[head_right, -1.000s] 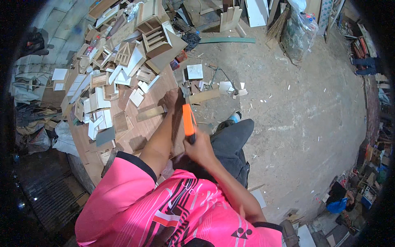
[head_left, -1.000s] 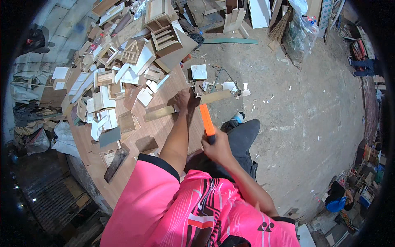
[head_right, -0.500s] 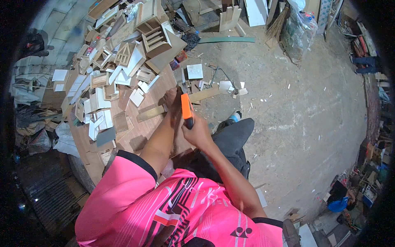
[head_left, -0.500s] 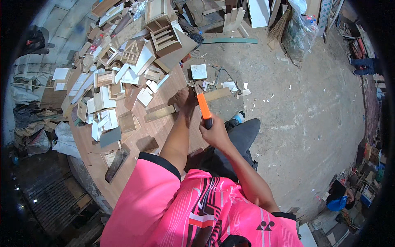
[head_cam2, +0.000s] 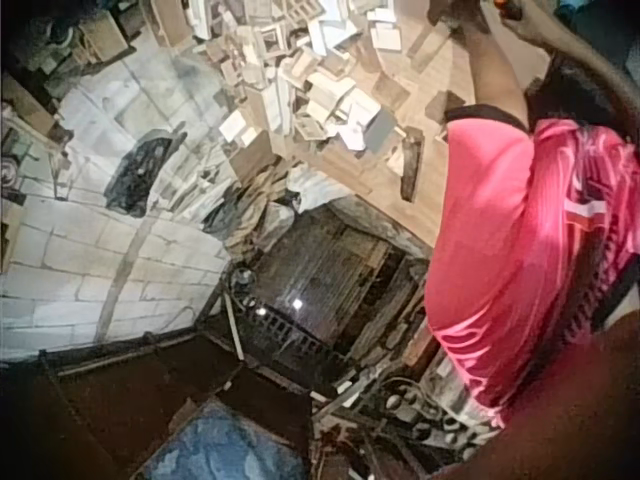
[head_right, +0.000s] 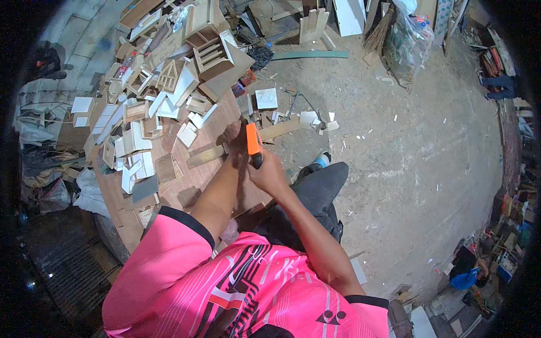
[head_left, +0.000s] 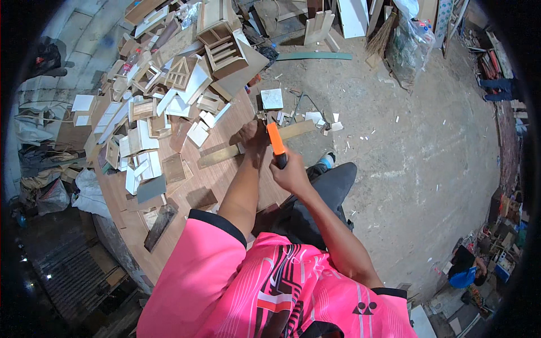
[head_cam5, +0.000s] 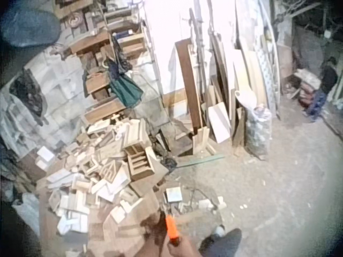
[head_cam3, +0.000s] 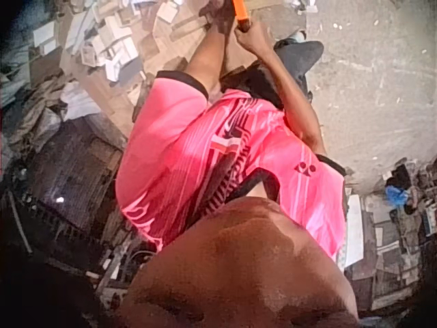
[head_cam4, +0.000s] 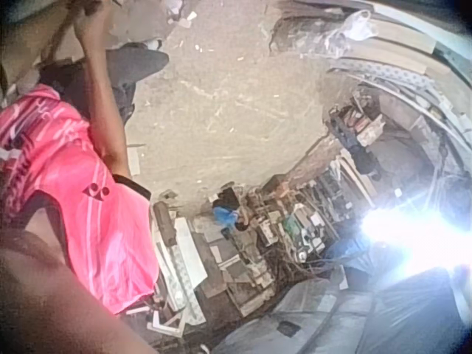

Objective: The person cuts a piece of wood using a hand saw, rotates the wood piece, and continues sawing through it.

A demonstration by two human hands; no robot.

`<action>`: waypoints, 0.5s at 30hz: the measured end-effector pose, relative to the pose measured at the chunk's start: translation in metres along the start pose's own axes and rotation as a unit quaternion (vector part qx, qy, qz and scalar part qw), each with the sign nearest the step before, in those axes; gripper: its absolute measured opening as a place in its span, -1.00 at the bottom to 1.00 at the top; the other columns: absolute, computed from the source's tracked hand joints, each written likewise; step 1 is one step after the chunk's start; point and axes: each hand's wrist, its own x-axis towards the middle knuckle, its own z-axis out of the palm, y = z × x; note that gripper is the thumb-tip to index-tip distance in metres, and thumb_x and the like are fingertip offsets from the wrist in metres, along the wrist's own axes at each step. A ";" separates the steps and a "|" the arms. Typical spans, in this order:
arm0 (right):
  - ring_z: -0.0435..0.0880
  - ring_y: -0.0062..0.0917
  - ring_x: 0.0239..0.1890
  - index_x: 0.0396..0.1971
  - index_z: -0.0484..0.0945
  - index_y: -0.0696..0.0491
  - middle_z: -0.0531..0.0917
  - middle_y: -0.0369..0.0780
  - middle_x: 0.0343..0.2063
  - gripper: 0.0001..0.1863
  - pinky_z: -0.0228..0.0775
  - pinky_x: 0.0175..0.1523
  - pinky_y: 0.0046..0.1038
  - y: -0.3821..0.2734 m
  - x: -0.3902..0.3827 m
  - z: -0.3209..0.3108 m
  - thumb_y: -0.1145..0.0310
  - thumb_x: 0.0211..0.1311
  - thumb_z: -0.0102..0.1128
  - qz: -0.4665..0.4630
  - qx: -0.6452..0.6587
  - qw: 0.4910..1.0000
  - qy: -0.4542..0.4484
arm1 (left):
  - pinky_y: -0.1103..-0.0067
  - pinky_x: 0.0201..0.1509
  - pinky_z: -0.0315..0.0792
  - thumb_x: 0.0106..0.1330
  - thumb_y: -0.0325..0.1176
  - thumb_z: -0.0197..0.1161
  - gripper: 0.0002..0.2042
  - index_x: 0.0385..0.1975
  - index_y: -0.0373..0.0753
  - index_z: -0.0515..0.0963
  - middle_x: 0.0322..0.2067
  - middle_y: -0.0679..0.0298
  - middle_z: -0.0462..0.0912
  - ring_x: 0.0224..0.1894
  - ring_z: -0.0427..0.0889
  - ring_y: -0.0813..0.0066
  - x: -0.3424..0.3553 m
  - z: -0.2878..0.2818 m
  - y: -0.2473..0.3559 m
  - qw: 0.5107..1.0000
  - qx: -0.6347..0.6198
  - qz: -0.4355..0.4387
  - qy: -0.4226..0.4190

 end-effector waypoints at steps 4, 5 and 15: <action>0.63 -0.41 -0.46 -0.41 0.45 0.20 0.55 -0.10 -0.58 -0.82 0.42 -0.29 -0.43 -0.036 -0.061 -0.024 0.55 -0.07 0.21 0.032 0.018 0.998 -0.049 | 0.16 -0.28 0.49 0.17 0.01 0.14 -0.61 -0.53 -0.25 0.62 -0.48 0.00 0.65 -0.41 0.66 -0.03 0.003 0.005 -0.005 0.999 -0.030 -0.019 -0.001; 0.64 -0.41 -0.45 -0.39 0.45 0.20 0.56 -0.10 -0.56 -0.81 0.43 -0.28 -0.43 -0.049 -0.081 -0.031 0.56 -0.07 0.21 0.015 0.032 0.998 -0.050 | 0.16 -0.28 0.49 0.17 0.01 0.14 -0.61 -0.53 -0.25 0.62 -0.48 0.00 0.65 -0.41 0.66 -0.03 0.008 0.013 -0.022 0.999 -0.027 -0.025 0.002; 0.54 -0.46 -0.54 -0.42 0.43 0.18 0.51 -0.09 -0.63 -0.85 0.39 -0.33 -0.41 0.006 -0.019 -0.004 0.55 -0.05 0.16 0.013 -0.009 0.999 -0.034 | 0.16 -0.25 0.48 0.14 -0.03 0.17 -0.65 -0.56 -0.23 0.61 -0.47 -0.02 0.65 -0.37 0.66 -0.03 0.005 0.005 -0.010 1.000 -0.013 -0.017 -0.017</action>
